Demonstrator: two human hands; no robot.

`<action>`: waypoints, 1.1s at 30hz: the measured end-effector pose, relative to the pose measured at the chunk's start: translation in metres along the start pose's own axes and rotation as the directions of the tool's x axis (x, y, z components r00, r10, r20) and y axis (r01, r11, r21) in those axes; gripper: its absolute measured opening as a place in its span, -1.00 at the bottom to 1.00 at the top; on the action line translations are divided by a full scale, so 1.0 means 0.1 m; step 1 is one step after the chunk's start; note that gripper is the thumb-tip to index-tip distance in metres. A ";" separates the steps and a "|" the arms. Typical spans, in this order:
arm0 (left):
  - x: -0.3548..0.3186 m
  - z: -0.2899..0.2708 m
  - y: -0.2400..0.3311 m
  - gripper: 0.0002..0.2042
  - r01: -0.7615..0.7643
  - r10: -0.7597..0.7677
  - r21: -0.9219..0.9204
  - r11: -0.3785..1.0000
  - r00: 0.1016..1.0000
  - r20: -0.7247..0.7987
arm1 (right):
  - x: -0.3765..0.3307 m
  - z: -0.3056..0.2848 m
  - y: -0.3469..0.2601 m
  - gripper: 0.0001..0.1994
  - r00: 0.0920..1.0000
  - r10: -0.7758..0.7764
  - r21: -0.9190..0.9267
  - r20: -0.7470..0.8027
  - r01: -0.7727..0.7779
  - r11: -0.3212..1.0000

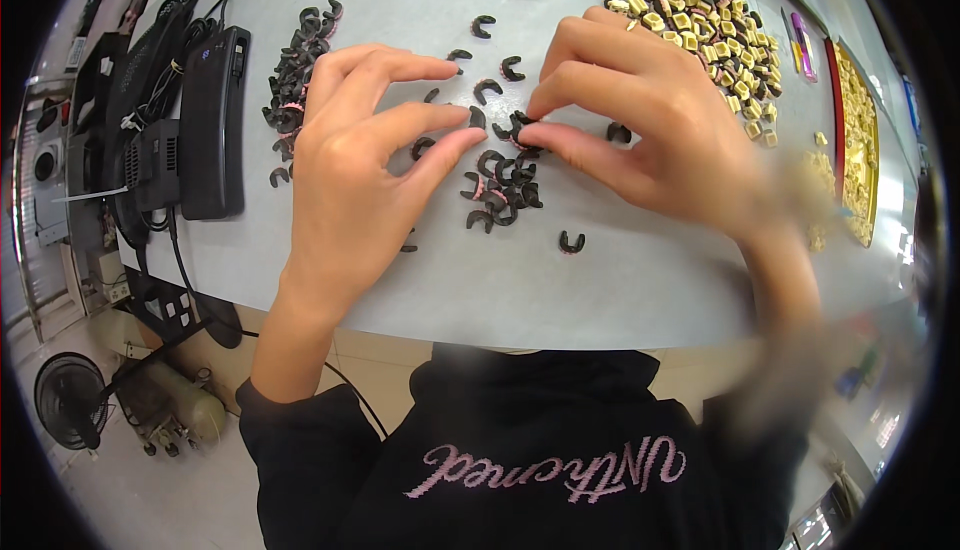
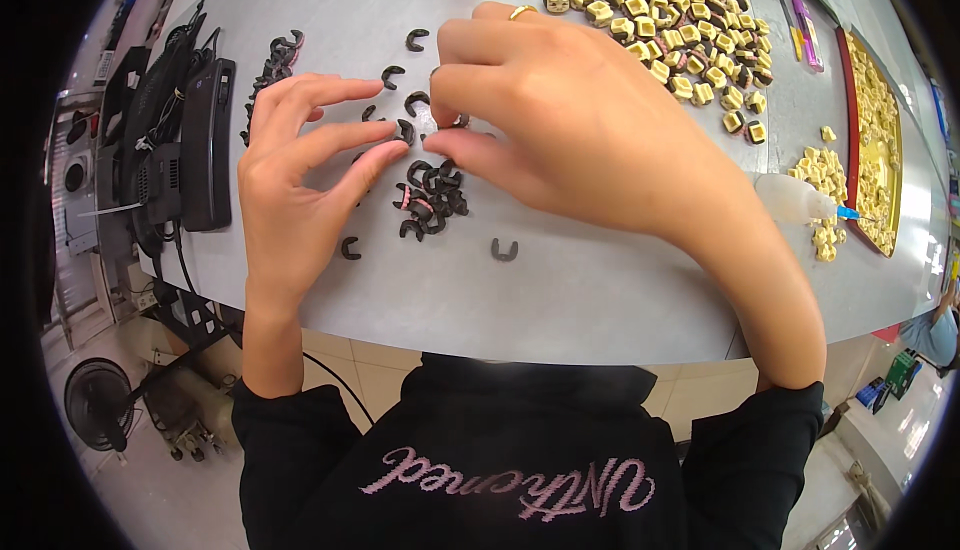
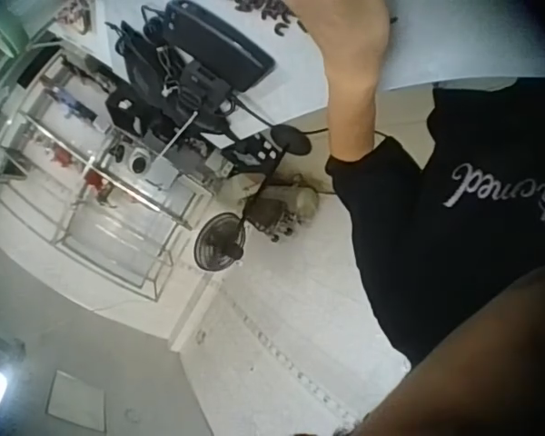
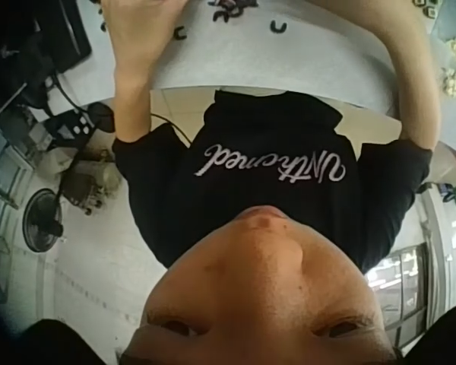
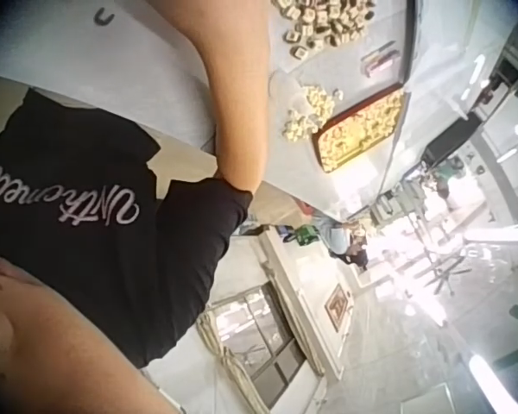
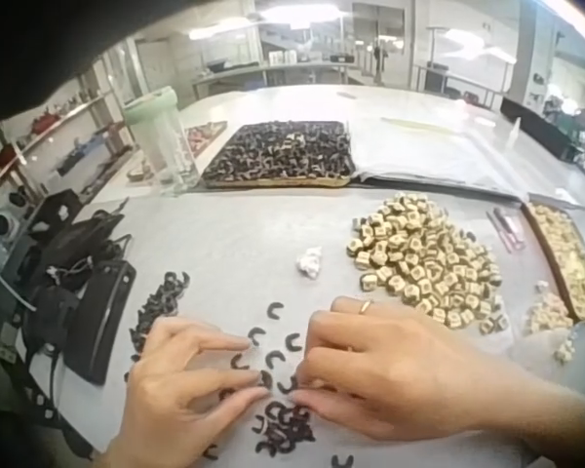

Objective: The person applies glue from a glue bottle to small plastic components and then assembles them by hand at a factory workbench.

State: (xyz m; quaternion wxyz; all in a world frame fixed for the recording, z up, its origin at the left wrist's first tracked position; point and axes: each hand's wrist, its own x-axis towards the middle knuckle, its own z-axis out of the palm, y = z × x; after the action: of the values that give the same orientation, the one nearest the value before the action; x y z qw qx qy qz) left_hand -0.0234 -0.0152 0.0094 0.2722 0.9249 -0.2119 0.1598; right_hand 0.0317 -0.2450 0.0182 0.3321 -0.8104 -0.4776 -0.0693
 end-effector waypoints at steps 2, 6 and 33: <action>0.00 0.02 0.01 -0.84 0.002 -0.001 0.031 1.000 1.000 -0.020 | -0.01 0.03 -0.05 -0.83 1.000 0.028 -0.007 0.014 -0.028 1.000; 0.02 0.05 0.05 -0.84 -0.008 0.009 0.046 0.999 0.999 -0.036 | -0.03 0.06 -0.09 -0.80 0.998 0.066 -0.050 0.021 -0.065 0.997; -0.01 0.08 0.01 -0.83 -0.130 0.131 0.021 0.991 0.990 -0.046 | -0.01 -0.11 -0.14 -0.83 0.990 0.135 0.036 -0.028 -0.134 0.990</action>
State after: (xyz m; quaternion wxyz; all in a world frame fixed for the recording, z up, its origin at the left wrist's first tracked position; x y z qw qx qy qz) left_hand -0.0233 -0.0201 0.0029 0.2580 0.9073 -0.2641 0.2012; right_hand 0.0221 -0.2479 0.0323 0.3571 -0.8338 -0.4178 -0.0511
